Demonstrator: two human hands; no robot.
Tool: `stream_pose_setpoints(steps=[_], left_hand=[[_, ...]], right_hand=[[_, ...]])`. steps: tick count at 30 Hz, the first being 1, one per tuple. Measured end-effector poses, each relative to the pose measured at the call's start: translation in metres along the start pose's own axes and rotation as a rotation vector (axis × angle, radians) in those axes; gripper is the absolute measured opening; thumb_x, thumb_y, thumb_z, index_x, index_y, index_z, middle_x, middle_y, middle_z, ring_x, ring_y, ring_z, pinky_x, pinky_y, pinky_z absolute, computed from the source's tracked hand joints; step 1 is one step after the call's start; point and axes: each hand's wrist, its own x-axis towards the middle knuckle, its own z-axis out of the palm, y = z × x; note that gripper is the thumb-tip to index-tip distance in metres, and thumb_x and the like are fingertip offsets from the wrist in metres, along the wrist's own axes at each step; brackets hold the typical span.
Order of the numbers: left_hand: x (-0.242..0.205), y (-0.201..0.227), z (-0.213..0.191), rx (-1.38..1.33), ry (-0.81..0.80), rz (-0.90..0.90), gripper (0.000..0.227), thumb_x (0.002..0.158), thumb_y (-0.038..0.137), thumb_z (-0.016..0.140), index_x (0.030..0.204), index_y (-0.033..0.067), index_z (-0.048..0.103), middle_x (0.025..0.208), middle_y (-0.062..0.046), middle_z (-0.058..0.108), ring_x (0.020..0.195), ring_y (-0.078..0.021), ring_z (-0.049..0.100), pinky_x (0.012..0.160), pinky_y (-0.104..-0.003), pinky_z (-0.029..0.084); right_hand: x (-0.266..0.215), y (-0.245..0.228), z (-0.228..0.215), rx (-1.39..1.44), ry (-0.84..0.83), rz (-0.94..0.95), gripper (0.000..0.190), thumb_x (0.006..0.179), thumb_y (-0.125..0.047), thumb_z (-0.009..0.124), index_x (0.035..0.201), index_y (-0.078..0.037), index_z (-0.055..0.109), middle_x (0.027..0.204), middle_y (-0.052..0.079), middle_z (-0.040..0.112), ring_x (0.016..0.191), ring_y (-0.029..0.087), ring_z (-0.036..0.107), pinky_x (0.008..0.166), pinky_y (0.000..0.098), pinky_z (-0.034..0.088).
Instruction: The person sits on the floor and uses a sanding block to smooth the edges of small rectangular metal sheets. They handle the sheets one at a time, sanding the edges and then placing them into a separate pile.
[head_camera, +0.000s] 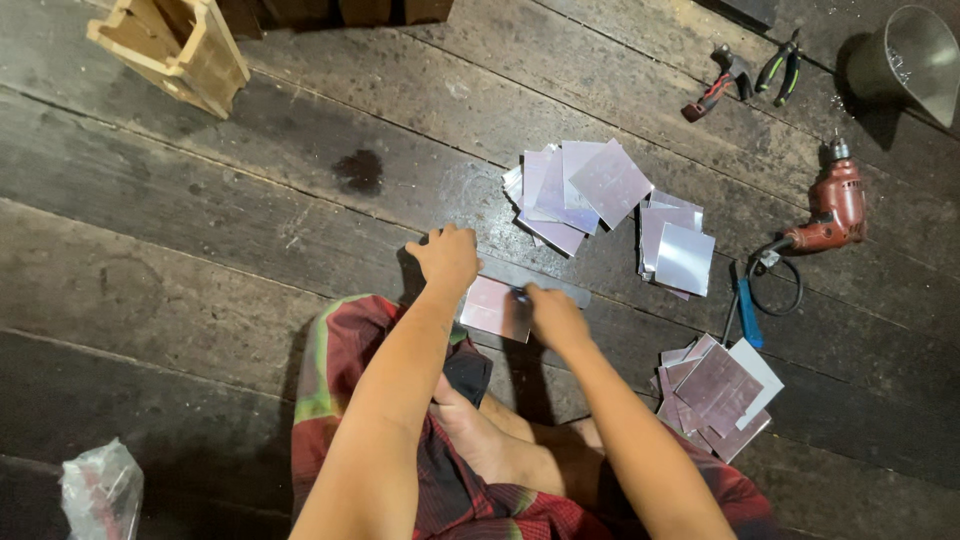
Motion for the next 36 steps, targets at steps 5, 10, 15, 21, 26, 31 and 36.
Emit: stream_pose_setpoints(steps=[5, 10, 15, 21, 26, 31, 36], left_hand=[[-0.002, 0.001, 0.002, 0.003, 0.002, 0.005, 0.024, 0.088, 0.010, 0.068, 0.109, 0.0197, 0.075, 0.111, -0.009, 0.069, 0.114, -0.0326, 0.062, 0.087, -0.068, 0.037], [-0.002, 0.003, -0.005, 0.006, -0.023, 0.003, 0.027, 0.088, 0.014, 0.070, 0.114, 0.0186, 0.074, 0.116, -0.010, 0.068, 0.116, -0.0325, 0.061, 0.087, -0.068, 0.038], [-0.006, 0.004, -0.013, -0.014, -0.050, -0.011, 0.031, 0.089, 0.013, 0.070, 0.119, 0.0183, 0.073, 0.116, -0.010, 0.067, 0.117, -0.0321, 0.061, 0.089, -0.067, 0.038], [-0.003, 0.002, -0.006, -0.020, -0.032, -0.010, 0.023, 0.089, 0.011, 0.068, 0.110, 0.0175, 0.074, 0.115, -0.010, 0.067, 0.116, -0.0326, 0.061, 0.088, -0.068, 0.037], [-0.007, 0.000, -0.010, -0.018, -0.025, 0.031, 0.023, 0.089, 0.009, 0.068, 0.109, 0.0168, 0.075, 0.115, -0.011, 0.068, 0.117, -0.0337, 0.062, 0.089, -0.066, 0.038], [-0.012, -0.008, -0.001, 0.007, -0.026, 0.066, 0.032, 0.091, 0.028, 0.073, 0.123, 0.0212, 0.069, 0.124, -0.009, 0.065, 0.124, -0.0315, 0.058, 0.099, -0.067, 0.034], [-0.025, -0.021, 0.004, -0.087, 0.037, 0.122, 0.047, 0.097, 0.040, 0.068, 0.137, 0.0190, 0.053, 0.132, -0.010, 0.060, 0.129, -0.0282, 0.057, 0.110, -0.058, 0.035]], right_hand=[[-0.011, 0.023, -0.001, -0.016, 0.037, 0.028, 0.029, 0.099, -0.016, 0.050, 0.122, -0.010, 0.067, 0.097, 0.030, 0.072, 0.094, 0.050, 0.073, 0.083, 0.0571, 0.060], [0.011, -0.025, -0.001, 0.087, 0.041, -0.071, 0.033, 0.102, -0.011, 0.039, 0.119, -0.006, 0.066, 0.099, 0.032, 0.072, 0.097, 0.051, 0.072, 0.082, 0.0578, 0.059], [0.016, -0.035, -0.004, 0.092, 0.044, -0.093, 0.034, 0.102, -0.010, 0.039, 0.121, -0.004, 0.067, 0.098, 0.031, 0.073, 0.093, 0.048, 0.074, 0.081, 0.0548, 0.061], [-0.016, 0.051, 0.004, -0.013, 0.113, 0.030, 0.027, 0.095, -0.012, 0.056, 0.117, -0.008, 0.069, 0.097, 0.029, 0.074, 0.095, 0.048, 0.073, 0.080, 0.0550, 0.061], [-0.026, 0.034, -0.020, 0.164, 0.226, 0.084, 0.034, 0.093, -0.017, 0.065, 0.125, -0.005, 0.069, 0.107, 0.029, 0.071, 0.099, 0.045, 0.072, 0.081, 0.0533, 0.061], [0.008, 0.023, -0.016, 0.089, 0.158, -0.061, 0.072, 0.089, -0.038, 0.074, 0.154, -0.024, 0.045, 0.147, 0.016, 0.056, 0.133, 0.041, 0.056, 0.107, 0.0577, 0.049], [-0.004, 0.055, -0.015, -0.117, 0.120, -0.095, 0.059, 0.087, -0.025, 0.071, 0.143, -0.015, 0.059, 0.134, 0.017, 0.067, 0.120, 0.040, 0.066, 0.100, 0.0526, 0.055]])
